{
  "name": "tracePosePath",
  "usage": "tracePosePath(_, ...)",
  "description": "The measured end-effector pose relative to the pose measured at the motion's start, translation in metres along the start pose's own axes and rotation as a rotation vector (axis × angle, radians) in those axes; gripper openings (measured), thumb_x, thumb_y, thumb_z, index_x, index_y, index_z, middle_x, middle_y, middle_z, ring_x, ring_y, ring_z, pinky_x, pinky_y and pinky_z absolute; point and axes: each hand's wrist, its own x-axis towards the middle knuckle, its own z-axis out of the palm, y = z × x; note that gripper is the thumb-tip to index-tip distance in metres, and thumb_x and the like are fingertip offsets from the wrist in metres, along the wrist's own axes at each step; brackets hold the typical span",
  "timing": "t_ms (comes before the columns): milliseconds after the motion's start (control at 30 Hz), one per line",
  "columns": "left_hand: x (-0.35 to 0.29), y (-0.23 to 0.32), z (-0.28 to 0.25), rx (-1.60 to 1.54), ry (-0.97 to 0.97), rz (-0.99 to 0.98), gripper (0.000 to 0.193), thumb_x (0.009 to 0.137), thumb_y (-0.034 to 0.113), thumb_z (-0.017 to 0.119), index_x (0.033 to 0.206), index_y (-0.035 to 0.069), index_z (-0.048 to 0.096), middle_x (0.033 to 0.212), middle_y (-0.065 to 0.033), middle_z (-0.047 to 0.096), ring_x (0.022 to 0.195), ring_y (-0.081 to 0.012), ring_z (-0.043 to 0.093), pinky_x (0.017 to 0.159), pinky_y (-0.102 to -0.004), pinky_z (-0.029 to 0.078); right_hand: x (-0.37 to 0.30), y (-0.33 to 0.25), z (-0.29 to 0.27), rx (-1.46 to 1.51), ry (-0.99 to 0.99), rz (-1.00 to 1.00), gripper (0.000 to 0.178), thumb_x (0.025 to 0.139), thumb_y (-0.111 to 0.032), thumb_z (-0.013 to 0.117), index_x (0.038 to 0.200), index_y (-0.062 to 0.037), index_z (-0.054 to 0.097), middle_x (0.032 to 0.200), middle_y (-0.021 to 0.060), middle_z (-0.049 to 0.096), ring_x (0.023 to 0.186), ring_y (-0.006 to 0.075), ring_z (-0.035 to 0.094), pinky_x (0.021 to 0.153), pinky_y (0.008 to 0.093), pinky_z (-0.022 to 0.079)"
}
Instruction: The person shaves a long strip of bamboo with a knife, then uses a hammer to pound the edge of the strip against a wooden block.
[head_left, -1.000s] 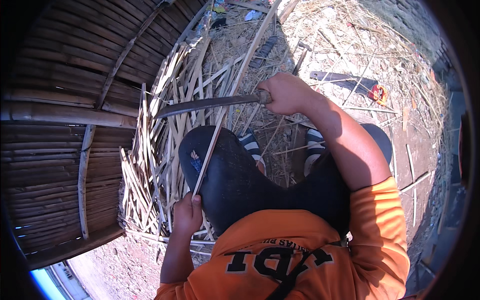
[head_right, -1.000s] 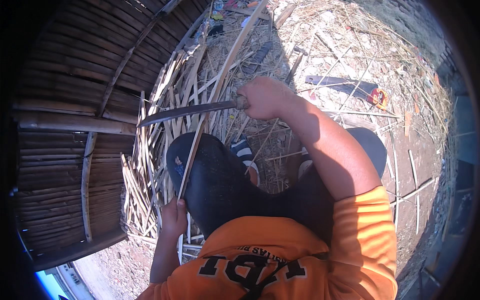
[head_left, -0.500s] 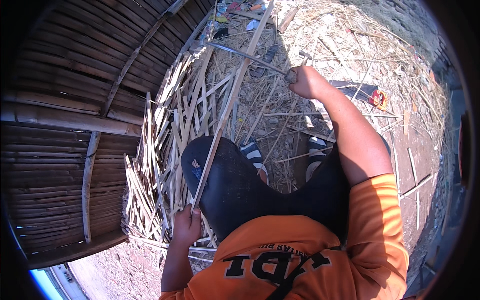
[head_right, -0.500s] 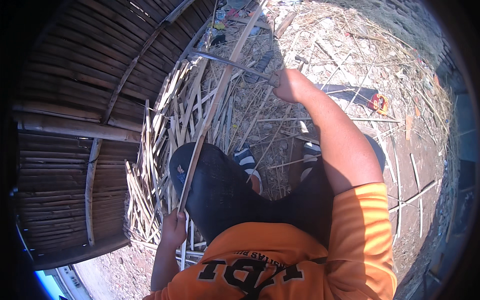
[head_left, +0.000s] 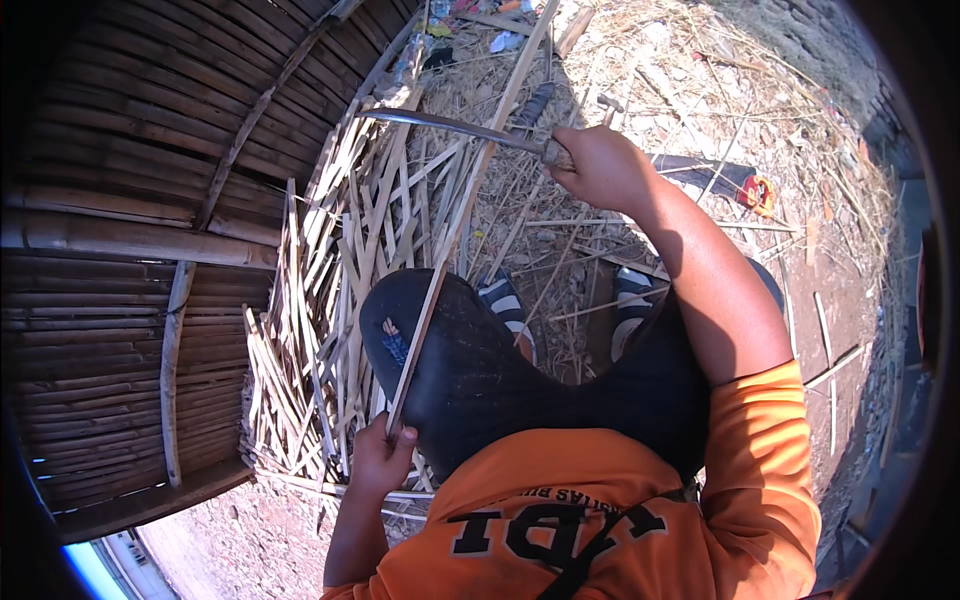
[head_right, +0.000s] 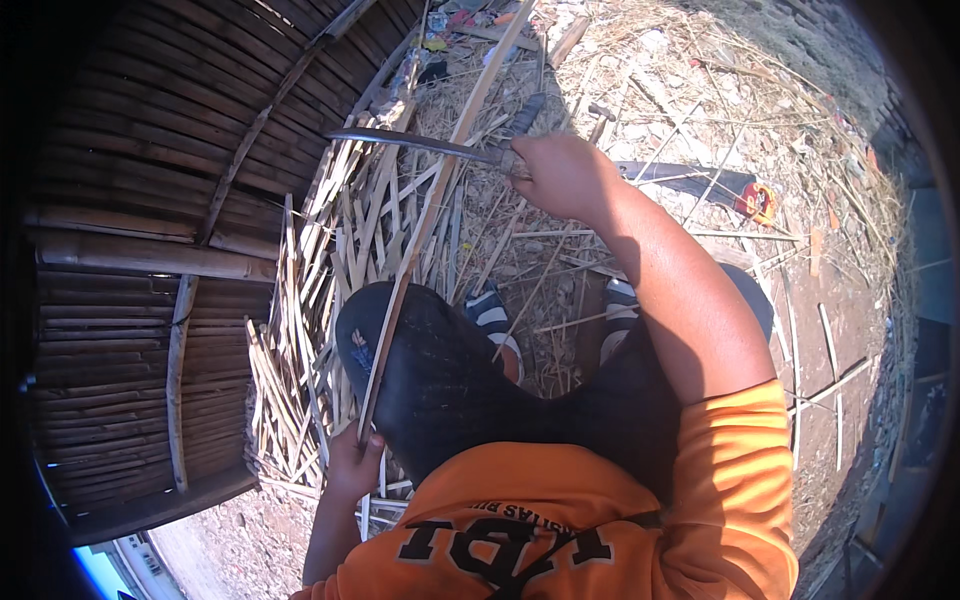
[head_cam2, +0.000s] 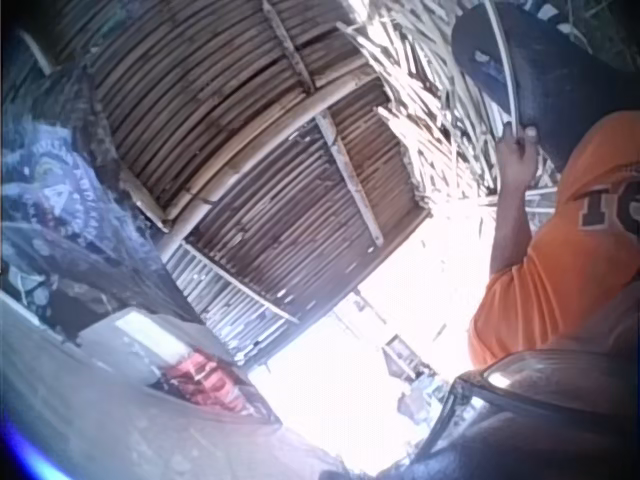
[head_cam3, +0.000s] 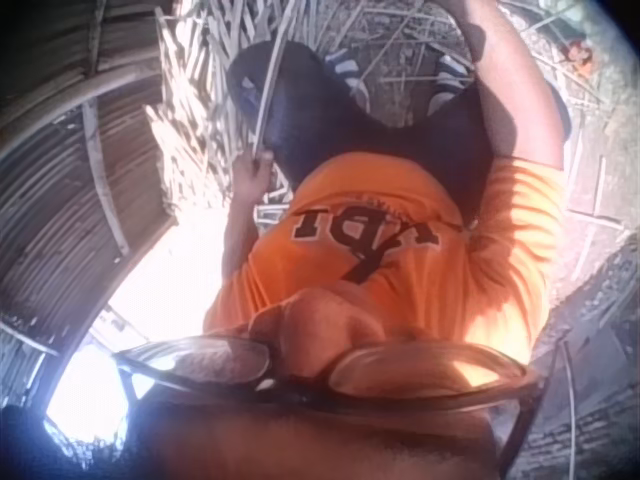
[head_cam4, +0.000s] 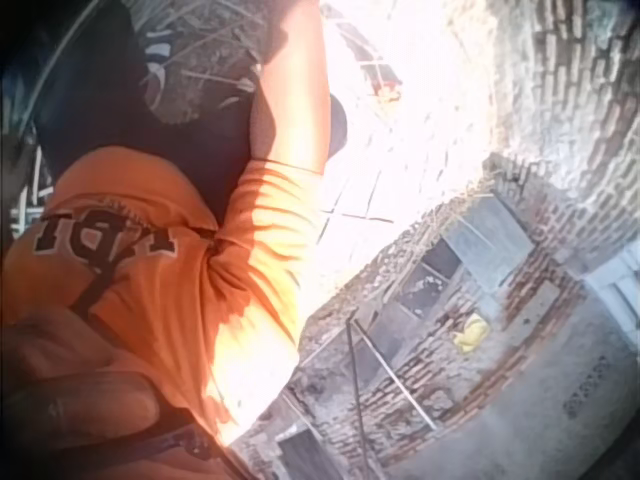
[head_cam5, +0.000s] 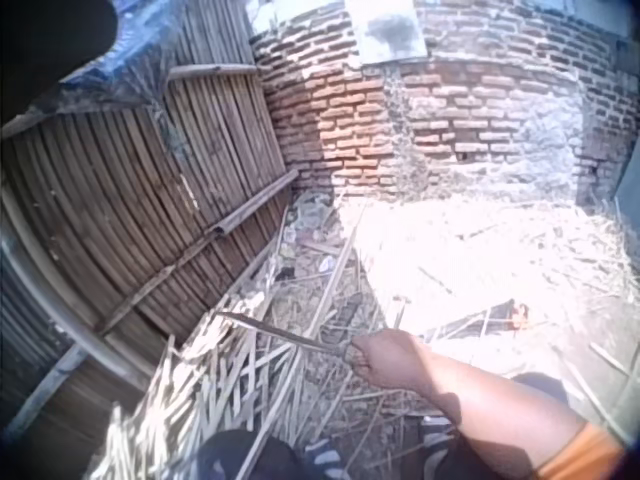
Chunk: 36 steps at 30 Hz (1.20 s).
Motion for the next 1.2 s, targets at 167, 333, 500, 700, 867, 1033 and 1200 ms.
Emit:
tracePosePath(167, -0.003, -0.002, 0.003, -0.025, 0.049, -0.044, 0.051, 0.099, 0.047, 0.060, 0.083, -0.002, 0.058, 0.057, -0.0113, 0.055, 0.051, -0.0233, 0.058, 0.052, -0.0371, 0.043, -0.016, -0.051, 0.001, -0.039, -0.189, -0.211, 0.023, 0.083, -0.020, 0.069, 0.101, -0.0076, 0.064, 0.085, 0.0191, 0.070, 0.088, 0.0400, 0.069, 0.077, 0.0518, 0.054)
tracePosePath(333, 0.000, -0.015, 0.007, 0.046, 0.054, 0.008, 0.051, 0.100, 0.046, 0.059, 0.084, -0.002, 0.059, 0.056, -0.0133, 0.056, 0.052, -0.0269, 0.059, 0.053, -0.0386, 0.044, -0.005, -0.010, 0.010, 0.118, -0.059, -0.228, 0.025, 0.075, -0.013, 0.068, 0.099, -0.0070, 0.063, 0.075, 0.0213, 0.066, 0.080, 0.0423, 0.068, 0.070, 0.0521, 0.053)
tracePosePath(500, 0.003, -0.001, 0.008, -0.015, 0.063, -0.045, 0.050, 0.100, 0.045, 0.059, 0.082, -0.002, 0.058, 0.056, -0.0141, 0.054, 0.051, -0.0296, 0.060, 0.053, -0.0411, 0.044, -0.011, -0.006, 0.004, 0.051, -0.015, -0.132, 0.024, 0.075, -0.014, 0.069, 0.097, -0.0069, 0.064, 0.076, 0.0208, 0.067, 0.081, 0.0423, 0.068, 0.072, 0.0518, 0.053)
tracePosePath(700, -0.007, -0.022, 0.020, 0.116, 0.153, 0.047, 0.049, 0.103, 0.042, 0.054, 0.076, 0.000, 0.052, 0.057, -0.0181, 0.053, 0.052, -0.0389, 0.057, 0.051, -0.0448, 0.042, -0.032, -0.063, -0.024, -0.079, -0.246, -0.223, 0.024, 0.075, -0.015, 0.070, 0.098, -0.0077, 0.068, 0.083, 0.0181, 0.070, 0.086, 0.0400, 0.069, 0.077, 0.0499, 0.055)
tracePosePath(867, -0.005, -0.019, 0.021, 0.142, 0.192, 0.063, 0.050, 0.104, 0.042, 0.048, 0.075, 0.001, 0.051, 0.059, -0.0203, 0.052, 0.054, -0.0437, 0.057, 0.051, -0.0478, 0.041, -0.025, -0.017, -0.026, -0.029, -0.063, -0.100, 0.020, 0.074, -0.014, 0.070, 0.093, -0.0080, 0.067, 0.082, 0.0174, 0.069, 0.085, 0.0392, 0.068, 0.076, 0.0501, 0.055)
tracePosePath(1033, -0.008, -0.023, 0.024, 0.147, 0.173, 0.023, 0.049, 0.105, 0.041, 0.042, 0.082, -0.001, 0.054, 0.063, -0.0220, 0.054, 0.059, -0.0447, 0.058, 0.055, -0.0482, 0.042, -0.033, -0.043, -0.022, -0.037, -0.201, -0.338, 0.017, 0.073, -0.011, 0.069, 0.089, -0.0086, 0.066, 0.078, 0.0175, 0.067, 0.081, 0.0395, 0.068, 0.072, 0.0488, 0.055)
tracePosePath(1200, -0.003, -0.023, 0.025, 0.151, 0.195, 0.059, 0.049, 0.105, 0.039, 0.045, 0.076, 0.000, 0.051, 0.060, -0.0226, 0.053, 0.057, -0.0477, 0.058, 0.052, -0.0502, 0.042, -0.016, -0.012, -0.043, 0.066, -0.165, -0.062, 0.028, 0.074, -0.014, 0.070, 0.102, -0.0119, 0.070, 0.086, 0.0174, 0.070, 0.091, 0.0368, 0.070, 0.080, 0.0479, 0.056)
